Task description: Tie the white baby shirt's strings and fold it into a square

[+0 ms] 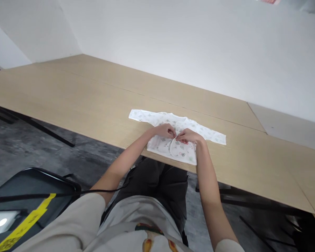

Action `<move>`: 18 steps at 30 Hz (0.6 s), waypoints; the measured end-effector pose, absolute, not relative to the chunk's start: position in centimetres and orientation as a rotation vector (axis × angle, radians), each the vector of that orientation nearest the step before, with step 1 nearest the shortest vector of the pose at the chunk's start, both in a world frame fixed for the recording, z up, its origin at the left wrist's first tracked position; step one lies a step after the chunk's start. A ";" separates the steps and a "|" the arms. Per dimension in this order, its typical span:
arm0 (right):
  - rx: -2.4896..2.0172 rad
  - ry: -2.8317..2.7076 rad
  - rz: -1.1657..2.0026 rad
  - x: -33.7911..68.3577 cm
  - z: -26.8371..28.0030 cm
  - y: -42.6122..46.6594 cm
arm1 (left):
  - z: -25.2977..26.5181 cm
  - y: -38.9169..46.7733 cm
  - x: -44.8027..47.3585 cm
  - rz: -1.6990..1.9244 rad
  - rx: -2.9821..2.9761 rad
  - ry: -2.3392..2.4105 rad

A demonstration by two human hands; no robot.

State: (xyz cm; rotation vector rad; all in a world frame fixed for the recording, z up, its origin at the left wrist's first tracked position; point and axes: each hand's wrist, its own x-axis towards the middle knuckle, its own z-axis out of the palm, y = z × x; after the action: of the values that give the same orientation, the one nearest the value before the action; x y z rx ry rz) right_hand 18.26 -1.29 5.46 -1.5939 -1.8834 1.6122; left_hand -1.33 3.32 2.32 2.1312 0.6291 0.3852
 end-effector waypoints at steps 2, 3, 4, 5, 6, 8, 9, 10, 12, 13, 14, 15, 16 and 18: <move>-1.586 -1.885 1.623 18.2 5.5 -1.3 | 2.5 3.2 -1.3 0.400 2.131 0.615; -1.577 -1.881 1.634 18.2 5.6 -1.4 | 2.5 3.1 -1.3 0.413 2.136 0.624; -1.564 -1.876 1.650 18.2 5.6 -1.4 | 2.5 3.0 -1.3 0.423 2.142 0.637; -1.546 -1.872 1.668 18.3 5.6 -1.5 | 2.5 2.9 -1.3 0.431 2.148 0.651; -1.525 -1.870 1.689 18.3 5.6 -1.5 | 2.5 2.9 -1.2 0.433 2.155 0.665; -1.506 -1.866 1.709 18.4 5.6 -1.5 | 2.4 2.8 -1.1 0.430 2.167 0.684; -1.519 -1.865 1.700 18.4 5.5 -1.5 | 2.3 2.8 -1.1 0.430 2.172 0.693; -1.544 -1.866 1.677 18.4 5.4 -1.5 | 2.3 2.8 -1.0 0.432 2.178 0.699; -1.596 -1.874 1.619 18.6 5.4 -1.4 | 2.2 2.9 -1.0 0.433 2.188 0.701; -1.608 -1.876 1.601 18.6 5.4 -1.5 | 2.1 2.9 -1.0 0.434 2.192 0.700; -1.611 -1.875 1.595 18.8 5.5 -1.5 | 2.0 2.9 -0.9 0.435 2.195 0.698; -1.608 -1.867 1.599 18.9 5.6 -1.5 | 1.9 3.0 -0.9 0.434 2.196 0.694; -1.607 -1.854 1.610 19.1 5.7 -1.6 | 1.8 3.0 -0.9 0.429 2.192 0.688; -1.620 -1.823 1.632 19.5 6.0 -1.6 | 1.8 3.2 -0.9 0.417 2.175 0.682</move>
State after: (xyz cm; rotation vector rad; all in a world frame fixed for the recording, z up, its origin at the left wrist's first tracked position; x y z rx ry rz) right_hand 19.50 -1.55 5.96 -1.6196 -1.8233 1.6316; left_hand -0.93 3.16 1.79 2.1746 0.6821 0.4173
